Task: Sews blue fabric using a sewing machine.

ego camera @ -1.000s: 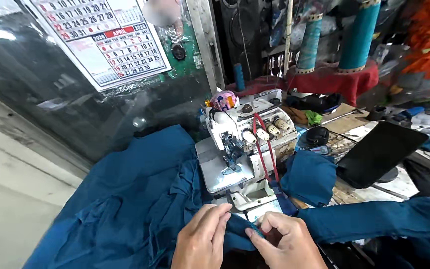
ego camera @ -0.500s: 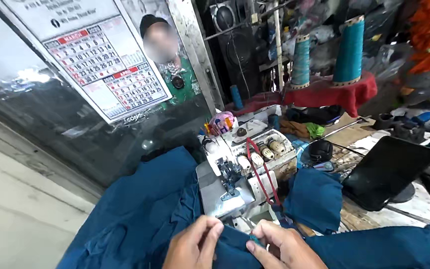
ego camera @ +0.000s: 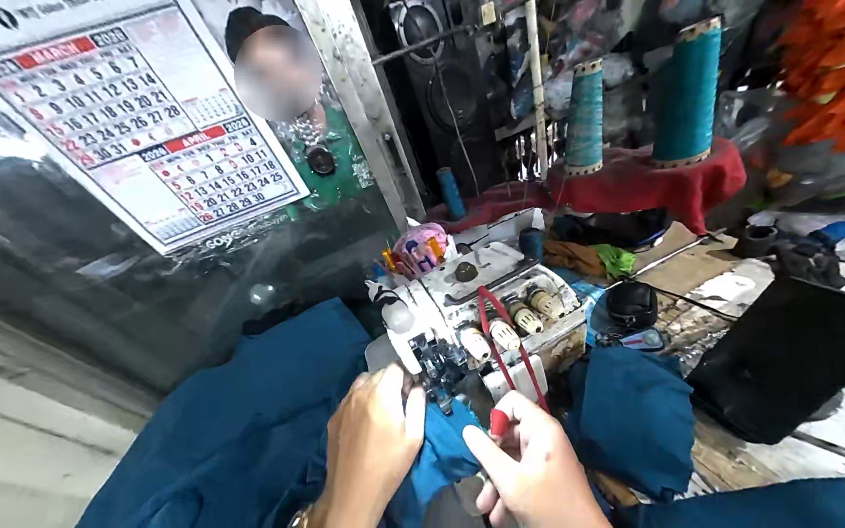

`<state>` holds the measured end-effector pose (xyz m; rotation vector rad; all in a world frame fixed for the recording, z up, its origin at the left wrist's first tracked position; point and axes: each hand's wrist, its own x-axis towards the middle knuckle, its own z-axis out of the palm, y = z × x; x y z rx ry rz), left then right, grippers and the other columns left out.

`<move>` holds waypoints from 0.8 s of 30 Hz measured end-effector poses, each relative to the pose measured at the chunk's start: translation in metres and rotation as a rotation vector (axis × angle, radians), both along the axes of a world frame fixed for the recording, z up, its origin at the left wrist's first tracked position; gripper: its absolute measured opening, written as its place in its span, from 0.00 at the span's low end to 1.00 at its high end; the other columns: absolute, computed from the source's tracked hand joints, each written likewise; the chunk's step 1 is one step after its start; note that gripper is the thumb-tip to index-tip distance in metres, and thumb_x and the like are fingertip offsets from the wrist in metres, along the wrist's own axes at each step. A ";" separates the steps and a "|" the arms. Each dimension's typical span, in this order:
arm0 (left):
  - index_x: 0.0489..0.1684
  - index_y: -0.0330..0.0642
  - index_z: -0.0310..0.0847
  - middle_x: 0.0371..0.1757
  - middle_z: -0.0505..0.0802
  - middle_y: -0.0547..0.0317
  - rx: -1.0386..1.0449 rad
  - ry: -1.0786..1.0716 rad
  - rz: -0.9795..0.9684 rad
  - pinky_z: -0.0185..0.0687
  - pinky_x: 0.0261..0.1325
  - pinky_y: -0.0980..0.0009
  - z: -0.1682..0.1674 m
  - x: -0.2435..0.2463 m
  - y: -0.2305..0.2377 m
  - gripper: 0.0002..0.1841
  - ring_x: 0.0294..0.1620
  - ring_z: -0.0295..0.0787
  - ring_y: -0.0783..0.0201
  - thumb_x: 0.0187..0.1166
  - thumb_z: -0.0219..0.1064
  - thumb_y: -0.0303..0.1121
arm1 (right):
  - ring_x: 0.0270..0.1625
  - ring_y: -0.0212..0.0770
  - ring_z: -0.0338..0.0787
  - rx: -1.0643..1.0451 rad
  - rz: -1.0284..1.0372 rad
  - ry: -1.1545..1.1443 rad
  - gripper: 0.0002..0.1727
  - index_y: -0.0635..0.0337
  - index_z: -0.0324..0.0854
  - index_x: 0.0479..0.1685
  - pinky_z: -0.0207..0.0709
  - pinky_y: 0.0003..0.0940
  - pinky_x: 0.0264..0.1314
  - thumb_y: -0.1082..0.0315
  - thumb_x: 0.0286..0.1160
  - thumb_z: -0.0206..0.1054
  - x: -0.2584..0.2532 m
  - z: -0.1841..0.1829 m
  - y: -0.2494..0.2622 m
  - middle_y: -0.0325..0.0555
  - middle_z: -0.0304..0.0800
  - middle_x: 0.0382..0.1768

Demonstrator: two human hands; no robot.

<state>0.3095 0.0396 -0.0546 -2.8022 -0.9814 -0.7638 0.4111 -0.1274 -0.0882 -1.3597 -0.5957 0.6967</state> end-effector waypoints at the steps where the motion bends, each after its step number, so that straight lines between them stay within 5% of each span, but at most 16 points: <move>1: 0.37 0.51 0.88 0.32 0.89 0.67 0.006 0.011 -0.044 0.85 0.41 0.58 0.001 -0.008 0.000 0.16 0.38 0.88 0.64 0.78 0.60 0.51 | 0.17 0.45 0.91 -0.011 0.043 -0.005 0.13 0.57 0.76 0.45 0.90 0.41 0.15 0.65 0.75 0.75 0.001 -0.001 -0.003 0.45 0.91 0.28; 5: 0.47 0.58 0.91 0.49 0.91 0.70 -0.024 -0.062 -0.292 0.85 0.58 0.69 -0.004 -0.025 -0.006 0.11 0.56 0.86 0.70 0.83 0.60 0.43 | 0.18 0.46 0.91 0.013 0.163 0.035 0.11 0.58 0.76 0.42 0.91 0.43 0.16 0.67 0.74 0.75 0.005 -0.007 -0.003 0.47 0.89 0.29; 11: 0.59 0.72 0.89 0.56 0.88 0.73 -0.208 0.219 -0.492 0.84 0.61 0.68 0.030 -0.032 0.016 0.15 0.60 0.84 0.72 0.80 0.62 0.42 | 0.18 0.45 0.91 -0.008 0.207 0.050 0.14 0.57 0.75 0.45 0.90 0.42 0.16 0.59 0.79 0.74 0.011 -0.010 0.005 0.45 0.88 0.23; 14: 0.52 0.68 0.92 0.49 0.90 0.74 -0.181 0.249 -0.526 0.86 0.54 0.69 0.041 -0.024 0.026 0.11 0.51 0.86 0.74 0.84 0.62 0.47 | 0.15 0.40 0.86 0.017 0.167 -0.172 0.15 0.55 0.76 0.52 0.85 0.38 0.13 0.58 0.78 0.73 0.016 -0.007 0.004 0.40 0.86 0.23; 19: 0.48 0.63 0.92 0.47 0.91 0.77 -0.158 0.251 -0.512 0.85 0.56 0.70 0.058 -0.024 0.019 0.14 0.52 0.86 0.77 0.88 0.57 0.48 | 0.27 0.30 0.88 0.085 0.061 -0.564 0.17 0.53 0.78 0.56 0.87 0.29 0.23 0.64 0.72 0.75 0.024 0.021 -0.019 0.33 0.89 0.37; 24: 0.48 0.51 0.90 0.47 0.91 0.66 -0.264 0.320 -0.541 0.82 0.62 0.66 0.068 -0.019 0.003 0.16 0.55 0.86 0.69 0.90 0.54 0.42 | 0.31 0.32 0.92 -0.089 0.249 -0.593 0.20 0.48 0.77 0.62 0.92 0.33 0.33 0.58 0.73 0.73 0.020 0.049 0.005 0.36 0.89 0.53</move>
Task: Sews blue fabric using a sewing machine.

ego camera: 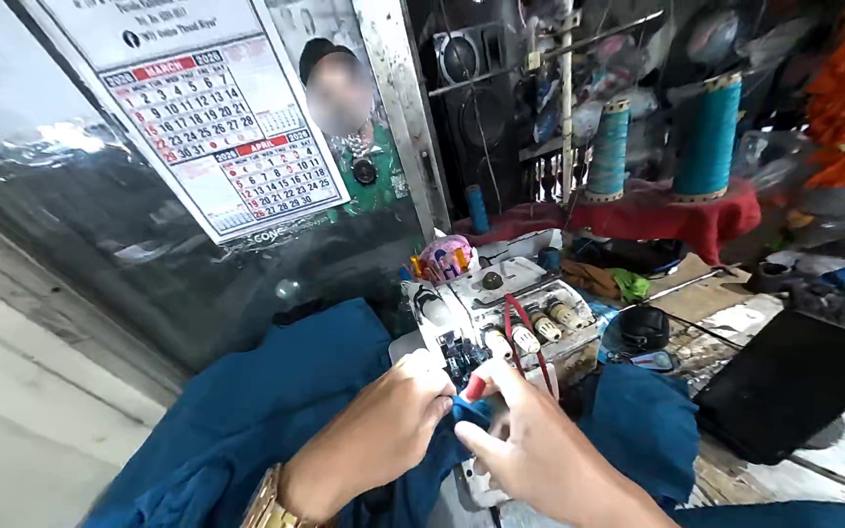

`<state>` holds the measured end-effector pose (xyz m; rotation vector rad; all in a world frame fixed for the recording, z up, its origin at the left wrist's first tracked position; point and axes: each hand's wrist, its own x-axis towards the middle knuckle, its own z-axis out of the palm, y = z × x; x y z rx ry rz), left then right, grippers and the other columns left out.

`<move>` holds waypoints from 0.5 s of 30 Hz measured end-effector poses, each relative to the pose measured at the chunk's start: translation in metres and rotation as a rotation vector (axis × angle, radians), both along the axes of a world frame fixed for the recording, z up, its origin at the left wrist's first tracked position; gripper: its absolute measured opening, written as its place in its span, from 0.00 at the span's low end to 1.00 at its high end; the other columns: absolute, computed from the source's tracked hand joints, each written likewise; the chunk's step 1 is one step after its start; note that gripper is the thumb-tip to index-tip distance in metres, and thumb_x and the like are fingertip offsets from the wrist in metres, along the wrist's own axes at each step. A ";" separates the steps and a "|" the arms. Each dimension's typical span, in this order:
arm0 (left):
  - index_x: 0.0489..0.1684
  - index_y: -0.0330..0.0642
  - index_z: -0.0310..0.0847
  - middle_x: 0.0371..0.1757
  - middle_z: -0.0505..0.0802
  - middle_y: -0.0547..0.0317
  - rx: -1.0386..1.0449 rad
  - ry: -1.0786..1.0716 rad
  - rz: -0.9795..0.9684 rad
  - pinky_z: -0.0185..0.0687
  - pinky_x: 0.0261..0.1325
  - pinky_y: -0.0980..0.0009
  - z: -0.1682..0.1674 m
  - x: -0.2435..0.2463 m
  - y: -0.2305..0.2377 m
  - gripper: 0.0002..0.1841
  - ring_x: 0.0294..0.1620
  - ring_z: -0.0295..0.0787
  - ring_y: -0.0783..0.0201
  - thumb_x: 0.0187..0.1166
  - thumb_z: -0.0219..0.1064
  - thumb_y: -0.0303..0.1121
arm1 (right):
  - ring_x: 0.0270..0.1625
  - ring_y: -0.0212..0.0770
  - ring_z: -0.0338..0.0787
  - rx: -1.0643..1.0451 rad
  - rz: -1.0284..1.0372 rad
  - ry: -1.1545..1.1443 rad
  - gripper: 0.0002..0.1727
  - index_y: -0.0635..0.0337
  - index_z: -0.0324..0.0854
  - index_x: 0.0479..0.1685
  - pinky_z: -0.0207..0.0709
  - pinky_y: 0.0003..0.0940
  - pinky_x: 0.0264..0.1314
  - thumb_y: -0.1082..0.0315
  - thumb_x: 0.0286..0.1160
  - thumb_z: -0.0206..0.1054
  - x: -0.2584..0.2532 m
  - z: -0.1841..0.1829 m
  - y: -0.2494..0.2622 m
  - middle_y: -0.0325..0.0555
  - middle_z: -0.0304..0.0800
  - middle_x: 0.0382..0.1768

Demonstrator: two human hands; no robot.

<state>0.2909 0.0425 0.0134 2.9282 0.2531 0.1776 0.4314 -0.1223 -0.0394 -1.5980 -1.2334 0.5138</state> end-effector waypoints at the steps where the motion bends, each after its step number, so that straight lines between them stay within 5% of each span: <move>1: 0.49 0.52 0.90 0.48 0.91 0.65 0.011 0.009 0.021 0.82 0.62 0.65 0.002 0.001 -0.002 0.16 0.55 0.86 0.68 0.90 0.53 0.43 | 0.29 0.33 0.92 -0.051 0.030 0.042 0.20 0.47 0.76 0.63 0.93 0.33 0.31 0.58 0.74 0.73 0.000 0.005 0.003 0.36 0.90 0.51; 4: 0.54 0.57 0.90 0.51 0.90 0.67 0.094 -0.057 0.151 0.89 0.57 0.65 0.009 -0.005 -0.002 0.14 0.52 0.89 0.71 0.89 0.57 0.45 | 0.24 0.38 0.93 -0.108 0.089 0.173 0.21 0.46 0.72 0.63 0.91 0.34 0.22 0.60 0.76 0.73 0.001 0.012 -0.006 0.38 0.94 0.44; 7: 0.46 0.63 0.90 0.44 0.88 0.74 0.103 -0.193 0.176 0.89 0.41 0.73 0.008 -0.016 -0.004 0.11 0.39 0.86 0.78 0.86 0.60 0.47 | 0.24 0.40 0.93 -0.086 0.135 0.249 0.23 0.47 0.72 0.65 0.91 0.35 0.21 0.61 0.74 0.75 0.009 0.004 -0.013 0.41 0.93 0.44; 11: 0.60 0.62 0.89 0.45 0.91 0.68 -0.028 -0.129 0.043 0.88 0.46 0.67 -0.016 -0.004 -0.009 0.14 0.39 0.87 0.72 0.89 0.57 0.45 | 0.24 0.39 0.93 -0.040 0.056 0.221 0.24 0.44 0.74 0.65 0.90 0.34 0.20 0.60 0.71 0.78 0.010 -0.005 -0.009 0.40 0.94 0.44; 15: 0.53 0.64 0.91 0.47 0.93 0.74 0.020 -0.159 0.025 0.89 0.50 0.68 -0.025 0.005 -0.005 0.14 0.44 0.89 0.76 0.90 0.56 0.45 | 0.22 0.38 0.92 0.019 0.007 0.165 0.21 0.44 0.77 0.61 0.90 0.33 0.19 0.60 0.71 0.78 0.009 -0.009 -0.004 0.38 0.94 0.40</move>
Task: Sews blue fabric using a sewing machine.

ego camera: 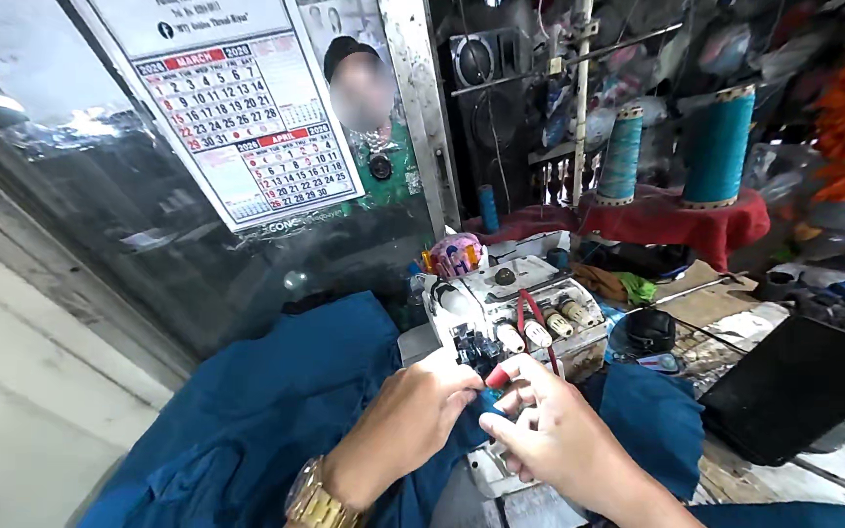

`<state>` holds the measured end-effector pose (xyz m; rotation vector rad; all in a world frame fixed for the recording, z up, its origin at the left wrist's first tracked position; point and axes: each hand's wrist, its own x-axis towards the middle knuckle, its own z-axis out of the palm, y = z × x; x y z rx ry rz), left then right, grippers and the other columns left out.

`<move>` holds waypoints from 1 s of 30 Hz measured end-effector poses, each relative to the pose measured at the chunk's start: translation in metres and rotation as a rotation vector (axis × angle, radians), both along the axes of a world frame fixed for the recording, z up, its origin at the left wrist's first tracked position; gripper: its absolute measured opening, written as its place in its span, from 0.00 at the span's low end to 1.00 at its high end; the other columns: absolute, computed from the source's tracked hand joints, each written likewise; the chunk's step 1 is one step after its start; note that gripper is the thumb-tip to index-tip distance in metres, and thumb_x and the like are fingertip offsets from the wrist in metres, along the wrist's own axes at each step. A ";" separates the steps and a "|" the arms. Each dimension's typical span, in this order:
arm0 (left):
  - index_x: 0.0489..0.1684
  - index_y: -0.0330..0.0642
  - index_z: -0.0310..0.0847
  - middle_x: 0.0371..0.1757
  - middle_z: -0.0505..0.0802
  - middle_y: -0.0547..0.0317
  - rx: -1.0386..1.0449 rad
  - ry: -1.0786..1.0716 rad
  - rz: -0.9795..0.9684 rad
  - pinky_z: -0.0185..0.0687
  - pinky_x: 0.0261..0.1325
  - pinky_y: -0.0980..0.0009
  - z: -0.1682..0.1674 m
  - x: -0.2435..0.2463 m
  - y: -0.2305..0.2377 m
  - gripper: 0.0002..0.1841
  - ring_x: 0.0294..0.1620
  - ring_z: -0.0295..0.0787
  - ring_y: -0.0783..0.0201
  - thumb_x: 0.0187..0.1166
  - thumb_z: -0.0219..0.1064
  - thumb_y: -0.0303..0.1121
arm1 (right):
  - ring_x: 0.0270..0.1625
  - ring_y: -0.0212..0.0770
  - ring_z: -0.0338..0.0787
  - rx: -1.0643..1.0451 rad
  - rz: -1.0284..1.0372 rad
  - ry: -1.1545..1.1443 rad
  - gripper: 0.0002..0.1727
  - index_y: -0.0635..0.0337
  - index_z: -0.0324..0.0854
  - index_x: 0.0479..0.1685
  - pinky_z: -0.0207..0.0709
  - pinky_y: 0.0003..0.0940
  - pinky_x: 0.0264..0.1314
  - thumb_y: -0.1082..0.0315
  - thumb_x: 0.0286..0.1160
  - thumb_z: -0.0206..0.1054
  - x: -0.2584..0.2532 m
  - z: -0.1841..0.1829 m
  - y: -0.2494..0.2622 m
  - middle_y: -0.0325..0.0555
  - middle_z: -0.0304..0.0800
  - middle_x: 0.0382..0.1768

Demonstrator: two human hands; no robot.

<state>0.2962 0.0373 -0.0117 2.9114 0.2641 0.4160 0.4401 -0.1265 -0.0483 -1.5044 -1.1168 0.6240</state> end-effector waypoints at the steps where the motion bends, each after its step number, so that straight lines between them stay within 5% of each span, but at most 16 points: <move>1: 0.52 0.65 0.92 0.47 0.93 0.75 0.021 0.011 0.012 0.89 0.50 0.67 0.003 0.000 0.000 0.14 0.45 0.89 0.76 0.90 0.56 0.46 | 0.23 0.37 0.92 0.002 -0.008 -0.025 0.21 0.44 0.77 0.61 0.90 0.33 0.20 0.59 0.72 0.77 0.001 -0.001 0.001 0.37 0.95 0.40; 6: 0.51 0.62 0.91 0.43 0.91 0.73 0.066 -0.030 -0.005 0.88 0.44 0.69 -0.001 0.002 0.000 0.13 0.39 0.88 0.76 0.89 0.57 0.46 | 0.30 0.28 0.91 -0.011 -0.042 -0.229 0.20 0.43 0.80 0.56 0.90 0.29 0.28 0.52 0.68 0.77 0.007 -0.009 0.004 0.31 0.91 0.44; 13: 0.48 0.65 0.91 0.45 0.90 0.76 0.043 -0.099 0.005 0.88 0.41 0.72 -0.017 -0.003 0.001 0.13 0.39 0.86 0.78 0.89 0.57 0.46 | 0.22 0.36 0.92 0.014 -0.012 -0.033 0.19 0.45 0.78 0.56 0.89 0.32 0.18 0.59 0.71 0.79 0.004 -0.009 0.000 0.36 0.95 0.37; 19: 0.46 0.66 0.93 0.43 0.89 0.75 0.038 -0.167 0.062 0.87 0.36 0.73 -0.006 -0.005 -0.005 0.11 0.35 0.85 0.78 0.86 0.62 0.46 | 0.23 0.36 0.92 0.003 0.027 -0.078 0.13 0.46 0.78 0.58 0.90 0.32 0.20 0.62 0.79 0.70 0.002 -0.005 -0.001 0.34 0.94 0.43; 23: 0.55 0.64 0.90 0.44 0.89 0.73 -0.011 -0.087 0.102 0.88 0.39 0.70 0.000 -0.009 -0.001 0.10 0.34 0.85 0.76 0.85 0.64 0.44 | 0.22 0.36 0.91 0.026 0.027 -0.075 0.15 0.45 0.79 0.58 0.89 0.33 0.20 0.58 0.76 0.73 0.000 -0.009 0.008 0.37 0.94 0.40; 30: 0.45 0.61 0.90 0.41 0.90 0.74 -0.087 -0.215 0.207 0.89 0.30 0.72 0.029 -0.038 0.016 0.05 0.28 0.86 0.75 0.82 0.68 0.42 | 0.21 0.39 0.91 -0.049 0.116 -0.037 0.15 0.43 0.82 0.63 0.90 0.34 0.20 0.58 0.80 0.70 0.004 -0.002 0.017 0.38 0.95 0.43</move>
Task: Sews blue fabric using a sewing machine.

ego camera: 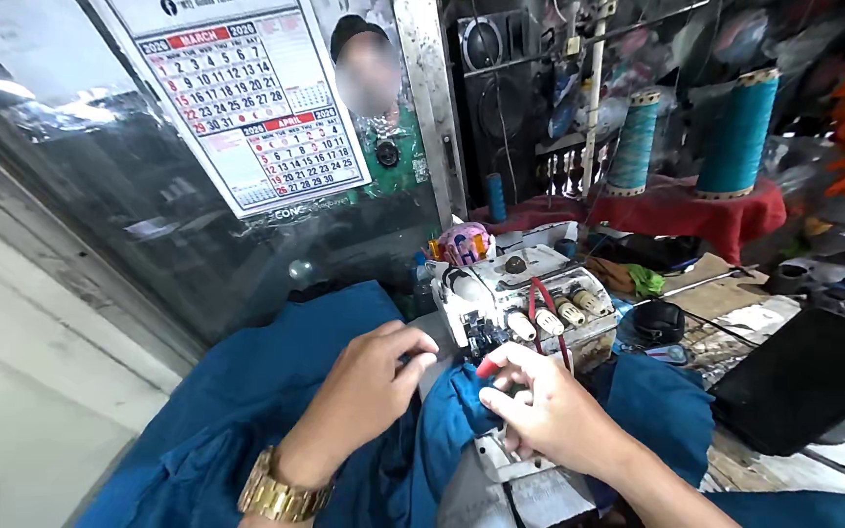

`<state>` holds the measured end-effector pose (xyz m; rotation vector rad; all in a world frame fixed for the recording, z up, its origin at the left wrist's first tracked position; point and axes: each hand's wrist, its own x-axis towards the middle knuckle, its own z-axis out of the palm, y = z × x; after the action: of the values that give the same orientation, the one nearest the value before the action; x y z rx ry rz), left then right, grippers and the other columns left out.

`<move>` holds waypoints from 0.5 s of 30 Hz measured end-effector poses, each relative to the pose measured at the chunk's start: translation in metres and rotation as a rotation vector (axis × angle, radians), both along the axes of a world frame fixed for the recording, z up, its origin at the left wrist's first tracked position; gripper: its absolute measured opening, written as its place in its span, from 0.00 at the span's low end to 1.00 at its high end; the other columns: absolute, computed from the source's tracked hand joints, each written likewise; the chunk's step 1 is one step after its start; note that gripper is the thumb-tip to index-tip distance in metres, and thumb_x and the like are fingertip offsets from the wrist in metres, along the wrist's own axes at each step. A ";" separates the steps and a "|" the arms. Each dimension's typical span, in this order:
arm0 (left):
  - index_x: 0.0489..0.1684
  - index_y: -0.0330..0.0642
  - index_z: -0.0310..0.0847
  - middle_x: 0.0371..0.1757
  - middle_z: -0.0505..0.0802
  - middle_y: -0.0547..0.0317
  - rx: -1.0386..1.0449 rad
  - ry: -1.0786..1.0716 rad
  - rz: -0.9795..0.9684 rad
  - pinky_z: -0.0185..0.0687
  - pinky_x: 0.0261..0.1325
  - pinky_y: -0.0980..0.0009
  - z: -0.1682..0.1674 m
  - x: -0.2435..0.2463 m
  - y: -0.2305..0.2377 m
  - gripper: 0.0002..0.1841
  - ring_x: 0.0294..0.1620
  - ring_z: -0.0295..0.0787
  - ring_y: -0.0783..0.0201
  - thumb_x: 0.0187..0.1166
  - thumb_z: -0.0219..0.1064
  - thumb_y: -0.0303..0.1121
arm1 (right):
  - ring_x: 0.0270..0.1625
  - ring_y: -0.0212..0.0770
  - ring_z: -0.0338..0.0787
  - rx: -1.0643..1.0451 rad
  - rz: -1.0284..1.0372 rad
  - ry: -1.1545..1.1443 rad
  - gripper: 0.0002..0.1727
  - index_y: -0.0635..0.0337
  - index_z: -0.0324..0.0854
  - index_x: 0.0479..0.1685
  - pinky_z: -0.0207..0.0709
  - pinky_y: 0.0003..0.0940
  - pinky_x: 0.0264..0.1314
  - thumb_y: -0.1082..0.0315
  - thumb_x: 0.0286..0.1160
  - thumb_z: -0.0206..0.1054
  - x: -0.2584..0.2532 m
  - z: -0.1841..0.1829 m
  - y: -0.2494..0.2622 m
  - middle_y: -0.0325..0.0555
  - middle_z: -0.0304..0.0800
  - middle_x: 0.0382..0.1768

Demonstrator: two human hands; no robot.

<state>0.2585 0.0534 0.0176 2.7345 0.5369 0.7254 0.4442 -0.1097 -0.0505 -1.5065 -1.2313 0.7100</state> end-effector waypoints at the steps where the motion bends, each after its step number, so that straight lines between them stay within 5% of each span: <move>1: 0.46 0.60 0.90 0.41 0.90 0.74 -0.032 -0.025 0.019 0.90 0.29 0.71 -0.004 0.001 0.003 0.05 0.27 0.86 0.73 0.82 0.68 0.41 | 0.22 0.38 0.92 -0.041 0.049 -0.022 0.16 0.41 0.82 0.65 0.91 0.34 0.22 0.58 0.81 0.69 0.001 0.004 0.001 0.37 0.94 0.46; 4: 0.48 0.60 0.90 0.38 0.92 0.73 -0.155 -0.095 -0.002 0.89 0.27 0.69 -0.034 0.010 0.004 0.06 0.25 0.87 0.71 0.83 0.67 0.43 | 0.24 0.36 0.92 -0.136 0.139 -0.054 0.15 0.39 0.85 0.65 0.90 0.33 0.24 0.59 0.83 0.66 0.007 0.017 0.004 0.36 0.94 0.50; 9: 0.51 0.60 0.90 0.45 0.92 0.76 -0.149 -0.003 -0.192 0.87 0.33 0.73 -0.055 0.023 0.010 0.08 0.30 0.85 0.76 0.84 0.64 0.38 | 0.18 0.36 0.87 0.033 0.165 0.159 0.09 0.48 0.89 0.55 0.84 0.28 0.19 0.60 0.85 0.68 0.005 0.036 -0.014 0.45 0.93 0.35; 12: 0.53 0.59 0.88 0.49 0.91 0.75 0.035 0.206 -0.244 0.87 0.41 0.71 -0.042 0.025 0.015 0.08 0.36 0.86 0.77 0.85 0.64 0.38 | 0.22 0.36 0.89 -0.039 0.126 0.095 0.11 0.42 0.91 0.58 0.86 0.28 0.21 0.61 0.86 0.65 0.015 0.026 -0.013 0.40 0.94 0.42; 15: 0.46 0.54 0.89 0.41 0.88 0.65 0.269 0.425 -0.248 0.89 0.39 0.61 -0.019 0.029 0.016 0.06 0.37 0.88 0.66 0.84 0.64 0.35 | 0.21 0.38 0.87 0.157 0.165 0.307 0.14 0.47 0.90 0.64 0.85 0.29 0.22 0.65 0.84 0.67 0.012 0.029 -0.018 0.50 0.92 0.35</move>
<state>0.2875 0.0696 -0.0010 3.1478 0.1789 0.1619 0.4560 -0.1282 -0.0211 -1.1288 -1.1538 0.8957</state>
